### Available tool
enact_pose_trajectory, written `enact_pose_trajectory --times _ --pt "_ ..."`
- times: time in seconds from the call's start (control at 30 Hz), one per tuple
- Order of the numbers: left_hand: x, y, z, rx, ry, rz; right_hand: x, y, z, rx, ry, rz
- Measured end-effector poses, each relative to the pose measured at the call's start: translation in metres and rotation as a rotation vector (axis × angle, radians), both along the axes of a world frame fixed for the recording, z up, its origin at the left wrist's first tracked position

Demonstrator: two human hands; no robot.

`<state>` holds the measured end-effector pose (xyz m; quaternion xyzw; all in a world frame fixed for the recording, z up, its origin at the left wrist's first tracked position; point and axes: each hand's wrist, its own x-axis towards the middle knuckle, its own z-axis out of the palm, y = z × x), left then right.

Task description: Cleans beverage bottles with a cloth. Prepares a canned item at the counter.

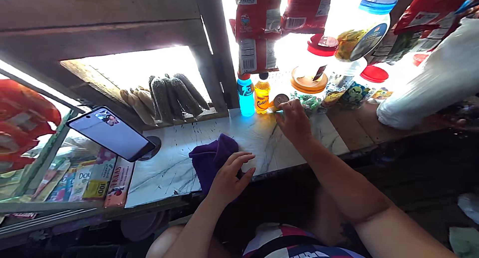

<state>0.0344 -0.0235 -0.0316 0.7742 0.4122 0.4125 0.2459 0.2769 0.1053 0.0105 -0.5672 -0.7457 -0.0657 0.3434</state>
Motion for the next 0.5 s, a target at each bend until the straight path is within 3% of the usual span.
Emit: enact_pose_trajectory --times 0.3,0.5 --pt "0.009 0.009 -0.003 0.005 -0.009 -0.024 0.005 0.0 -0.002 0.013 -0.078 0.033" --pt "0.016 0.016 -0.005 -0.004 -0.03 -0.039 0.008 -0.015 0.011 0.019 -0.002 0.096"
